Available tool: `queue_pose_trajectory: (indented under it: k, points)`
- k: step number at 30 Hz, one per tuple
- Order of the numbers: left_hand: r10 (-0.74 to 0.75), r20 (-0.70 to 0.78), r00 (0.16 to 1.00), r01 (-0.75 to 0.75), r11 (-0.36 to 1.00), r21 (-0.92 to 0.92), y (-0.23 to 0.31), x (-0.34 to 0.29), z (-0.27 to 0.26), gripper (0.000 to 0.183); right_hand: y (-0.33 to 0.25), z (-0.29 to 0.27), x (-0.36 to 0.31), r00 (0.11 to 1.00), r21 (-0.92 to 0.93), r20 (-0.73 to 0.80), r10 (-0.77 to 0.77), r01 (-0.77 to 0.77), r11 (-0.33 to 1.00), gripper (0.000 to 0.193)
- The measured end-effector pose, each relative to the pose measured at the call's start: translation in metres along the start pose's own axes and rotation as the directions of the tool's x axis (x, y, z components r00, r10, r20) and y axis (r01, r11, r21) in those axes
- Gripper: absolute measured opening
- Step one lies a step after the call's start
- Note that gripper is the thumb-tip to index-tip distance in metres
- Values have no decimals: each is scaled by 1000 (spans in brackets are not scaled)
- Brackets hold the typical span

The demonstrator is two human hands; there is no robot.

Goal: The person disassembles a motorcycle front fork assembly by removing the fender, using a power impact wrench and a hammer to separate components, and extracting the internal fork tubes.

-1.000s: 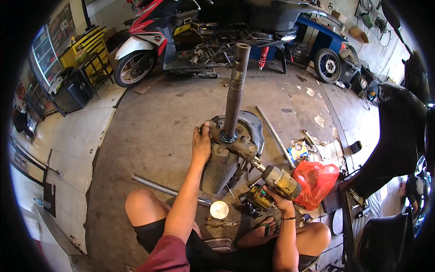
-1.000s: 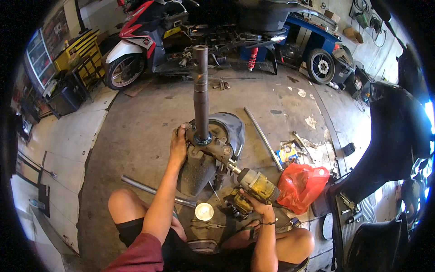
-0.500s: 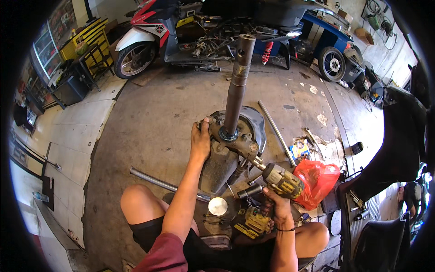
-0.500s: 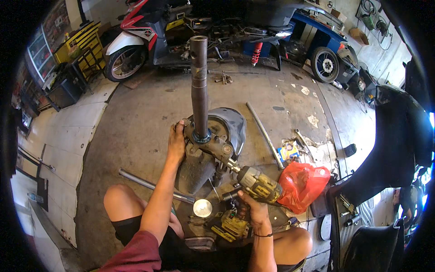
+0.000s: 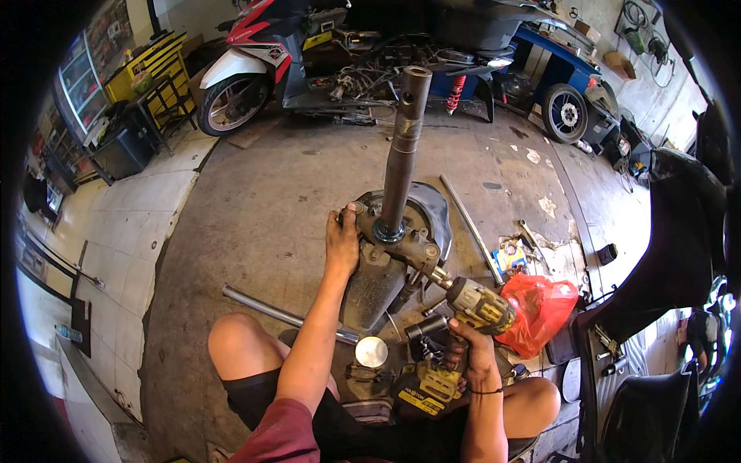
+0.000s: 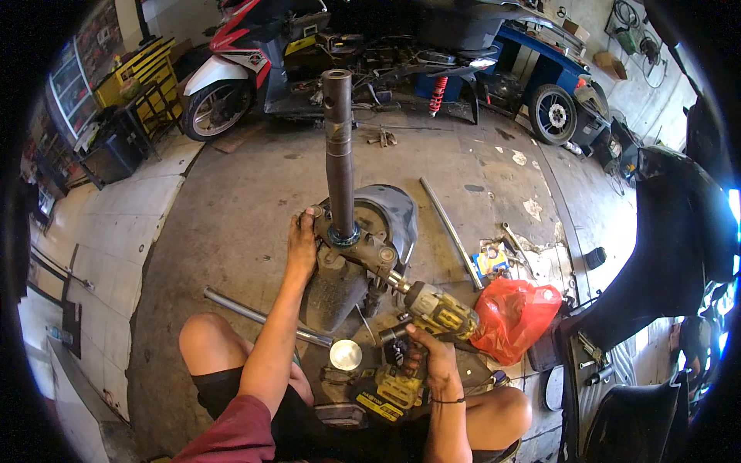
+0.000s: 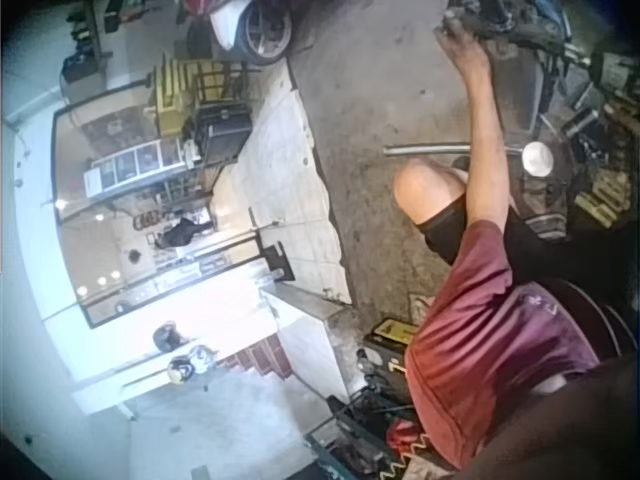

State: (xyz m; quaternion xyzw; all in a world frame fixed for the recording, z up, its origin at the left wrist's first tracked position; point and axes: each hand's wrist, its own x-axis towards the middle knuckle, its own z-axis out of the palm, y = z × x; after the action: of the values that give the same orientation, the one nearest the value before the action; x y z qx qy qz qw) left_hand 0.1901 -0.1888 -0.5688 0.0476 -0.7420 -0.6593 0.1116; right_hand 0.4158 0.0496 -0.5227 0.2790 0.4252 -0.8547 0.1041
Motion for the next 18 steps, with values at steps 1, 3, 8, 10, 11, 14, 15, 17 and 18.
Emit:
queue_pose_trajectory:
  k: [1, 3, 8, 10, 11, 14, 15, 17, 18]
  points:
    - [11, -2, 1000, -11, 1000, 14, 3, -1, 1, 103, 0, -1, 0, 1000, 1, -9, 3, -3, 1000, 17]
    - [-31, -26, 999, 31, 999, -14, 12, -8, 3, 103, 0, -2, 0, 1000, 5, -9, 14, -14, 1000, 17]
    - [-47, -12, 999, 46, 998, -35, 9, -5, 2, 102, -4, 4, -4, 1000, -17, -10, -18, 18, 1000, 16]
    - [-19, -22, 1000, 18, 1000, -24, 3, -4, 1, 102, -5, 7, -6, 999, -49, -20, -35, 34, 998, 16]
    - [-16, -11, 1000, 16, 999, -39, 1, -1, 0, 100, -4, 7, -5, 997, -78, -15, -76, 75, 994, 16]
    - [-7, 24, 1000, 9, 998, -60, 1, 2, 1, 92, 2, -5, 2, 991, -120, -7, -130, 129, 984, 15]
    - [-8, 32, 999, 10, 999, -49, 9, -1, 3, 89, 0, -12, 3, 995, -103, -9, -95, 94, 990, 15]
    - [-2, 14, 1000, 3, 1000, -20, 16, -6, 7, 84, 0, -22, 4, 997, -81, -10, -79, 78, 994, 15]
    - [8, -12, 1000, -8, 1000, -2, 22, -7, 8, 82, 1, -21, 4, 995, -73, -6, -100, 100, 992, 15]
